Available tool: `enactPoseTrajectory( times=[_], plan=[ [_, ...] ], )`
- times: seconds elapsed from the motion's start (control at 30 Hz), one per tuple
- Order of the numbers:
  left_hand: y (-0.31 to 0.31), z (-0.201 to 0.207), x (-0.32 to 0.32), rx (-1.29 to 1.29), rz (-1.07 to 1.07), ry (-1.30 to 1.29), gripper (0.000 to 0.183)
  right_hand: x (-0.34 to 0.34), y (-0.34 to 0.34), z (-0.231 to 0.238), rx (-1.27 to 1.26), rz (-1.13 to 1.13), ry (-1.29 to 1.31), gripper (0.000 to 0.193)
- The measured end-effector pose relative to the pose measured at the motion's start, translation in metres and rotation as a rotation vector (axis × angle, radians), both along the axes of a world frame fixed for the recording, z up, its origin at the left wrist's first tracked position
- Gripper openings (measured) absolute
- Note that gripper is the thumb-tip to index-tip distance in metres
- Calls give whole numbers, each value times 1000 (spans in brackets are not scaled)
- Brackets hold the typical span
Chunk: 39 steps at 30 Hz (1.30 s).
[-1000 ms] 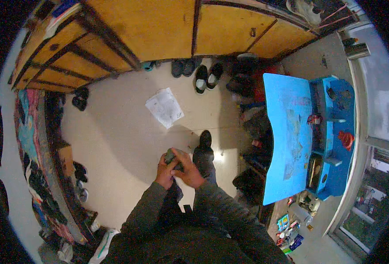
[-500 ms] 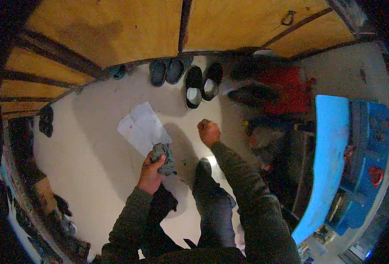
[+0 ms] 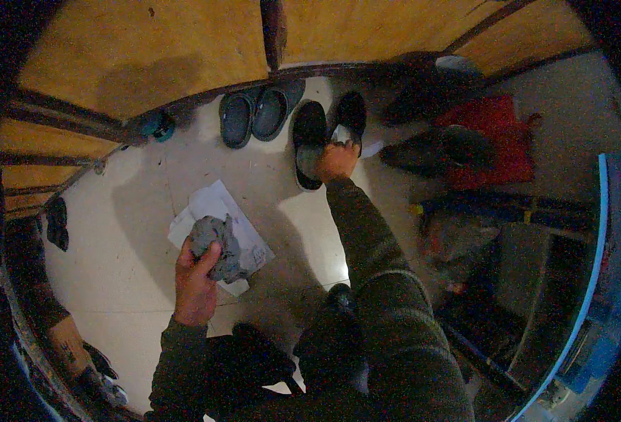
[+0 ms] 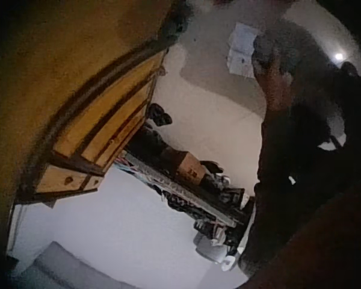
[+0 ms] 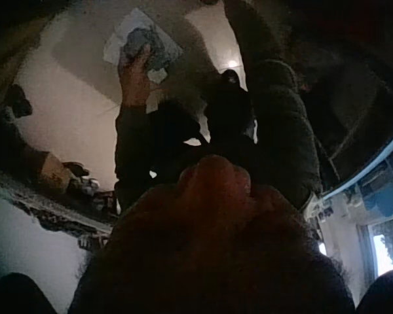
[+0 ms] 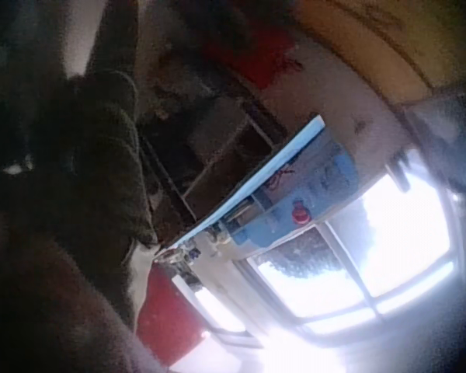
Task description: The person wipes a red door with a cloth, then moves inside to wipe the tiled floor. They also pick up and reposition several pairs of shoes and slippers while cleaning.
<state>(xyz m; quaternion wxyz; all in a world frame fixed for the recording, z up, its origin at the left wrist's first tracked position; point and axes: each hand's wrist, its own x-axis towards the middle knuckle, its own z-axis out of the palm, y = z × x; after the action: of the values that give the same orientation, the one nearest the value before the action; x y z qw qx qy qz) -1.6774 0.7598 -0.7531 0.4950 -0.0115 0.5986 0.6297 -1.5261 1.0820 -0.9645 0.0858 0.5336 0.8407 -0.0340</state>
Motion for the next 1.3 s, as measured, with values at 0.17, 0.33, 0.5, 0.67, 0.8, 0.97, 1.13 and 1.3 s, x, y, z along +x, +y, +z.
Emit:
enactPoseTrajectory(
  times=[0.17,0.33,0.5,0.67,0.8,0.97,1.13,1.3],
  plan=[
    [-20,-12,-9,-61,10,56,39,19,13,-22,-28,16,72,33],
    [-19,9,-9,-88,41,26,45,35,50,-33,274,190,238,37],
    [-18,16,0,-92,54,104,48,26,130,-32,221,132,49,36],
    [-22,13,-7,-115,104,88,50,-13,128,-18,611,187,302,29],
    [-8,11,0,-65,79,54,52,-17,68,-53,60,176,336,18],
    [-19,12,0,-93,85,63,54,-94,7,-53,-206,244,776,49],
    [-36,20,1,-141,132,93,56,-166,-20,-37,-113,475,281,69],
    [-46,23,0,-114,168,79,58,-186,36,-64,-149,504,195,71]
  ],
)
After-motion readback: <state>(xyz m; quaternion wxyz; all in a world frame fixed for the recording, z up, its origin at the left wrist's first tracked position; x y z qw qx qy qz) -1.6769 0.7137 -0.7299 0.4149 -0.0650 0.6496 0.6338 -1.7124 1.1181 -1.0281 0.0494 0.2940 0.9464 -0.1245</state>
